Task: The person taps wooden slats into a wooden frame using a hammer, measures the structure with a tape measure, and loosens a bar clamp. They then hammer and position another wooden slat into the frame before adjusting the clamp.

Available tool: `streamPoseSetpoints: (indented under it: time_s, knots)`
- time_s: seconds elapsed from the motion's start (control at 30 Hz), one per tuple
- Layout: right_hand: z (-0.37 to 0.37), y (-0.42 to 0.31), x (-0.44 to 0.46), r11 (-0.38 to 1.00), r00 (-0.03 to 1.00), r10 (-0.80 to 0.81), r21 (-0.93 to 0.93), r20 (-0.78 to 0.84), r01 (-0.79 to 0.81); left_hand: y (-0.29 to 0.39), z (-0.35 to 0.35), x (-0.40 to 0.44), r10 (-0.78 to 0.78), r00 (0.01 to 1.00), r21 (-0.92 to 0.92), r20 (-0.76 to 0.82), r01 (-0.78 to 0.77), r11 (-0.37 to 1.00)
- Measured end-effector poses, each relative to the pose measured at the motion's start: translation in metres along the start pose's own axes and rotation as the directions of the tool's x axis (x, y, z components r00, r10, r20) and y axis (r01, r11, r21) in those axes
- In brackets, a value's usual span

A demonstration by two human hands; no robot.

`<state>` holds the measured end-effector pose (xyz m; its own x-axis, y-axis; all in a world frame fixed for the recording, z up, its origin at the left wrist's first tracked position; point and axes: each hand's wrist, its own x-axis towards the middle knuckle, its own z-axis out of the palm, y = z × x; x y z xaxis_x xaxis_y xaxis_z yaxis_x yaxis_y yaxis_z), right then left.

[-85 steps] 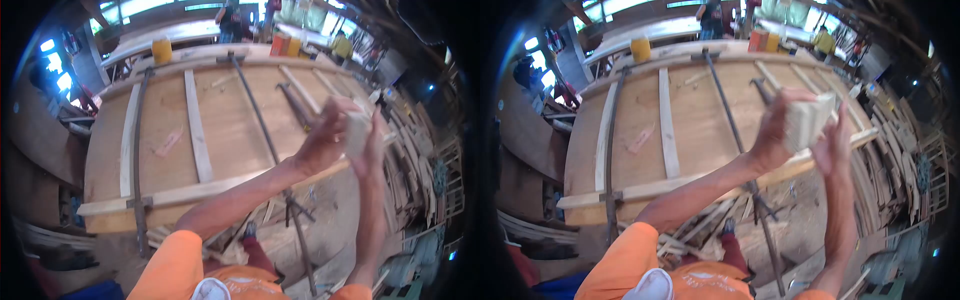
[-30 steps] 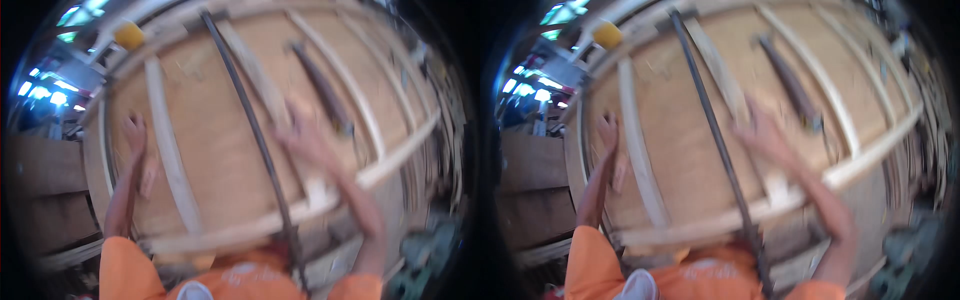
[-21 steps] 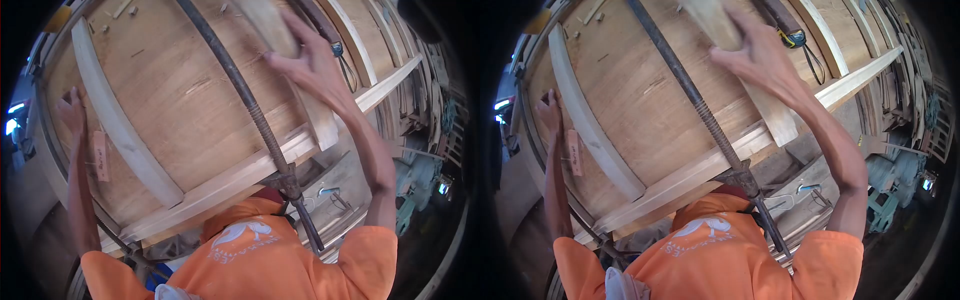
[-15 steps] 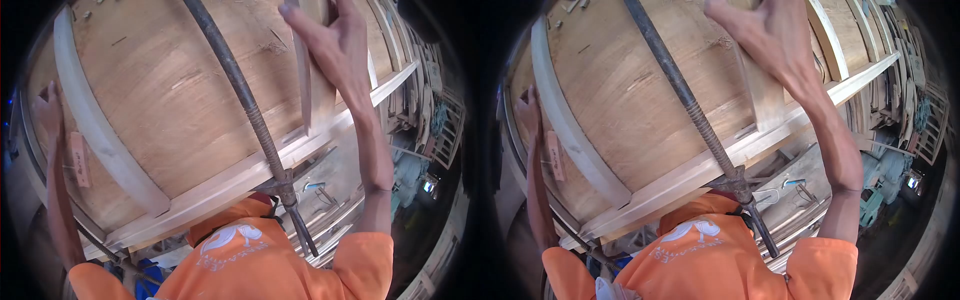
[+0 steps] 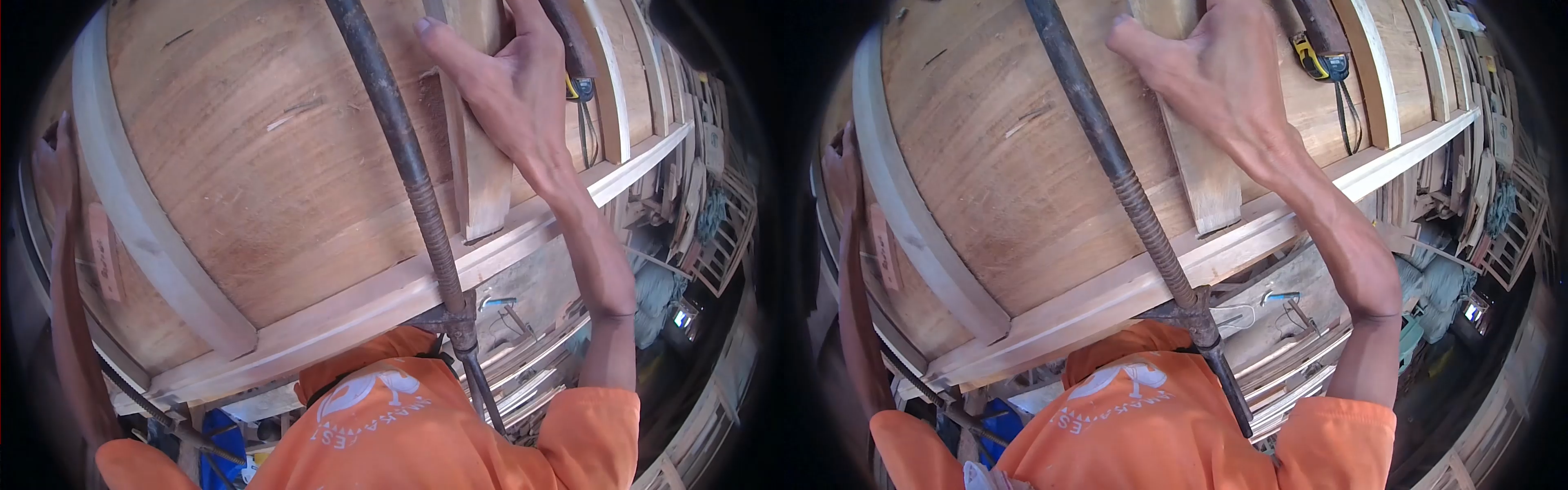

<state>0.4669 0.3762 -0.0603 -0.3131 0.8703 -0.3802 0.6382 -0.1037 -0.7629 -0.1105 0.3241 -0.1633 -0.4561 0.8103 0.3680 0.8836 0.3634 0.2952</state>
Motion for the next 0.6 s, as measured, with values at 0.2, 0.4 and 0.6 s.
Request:
streamPoseSetpoints:
  time_s: [0.2, 0.4, 0.6]
  knots:
    - [0.005, -0.023, -0.008, 1.0, 1.0, 0.011, -0.019, 0.001, -0.011, -0.014, -0.001, 0.005, 0.029, 0.999, 0.05, 0.039, -0.031, 0.998]
    - [0.01, -0.018, -0.001, 0.998, 0.998, -0.045, 0.035, 0.041, 0.044, -0.01, -0.002, 0.003, 0.065, 0.998, 0.162, -0.016, -0.061, 0.985]
    - [0.01, -0.015, 0.005, 0.995, 0.995, -0.097, 0.016, -0.003, 0.097, -0.01, -0.004, 0.004, 0.06, 0.998, 0.139, 0.036, -0.064, 0.988]
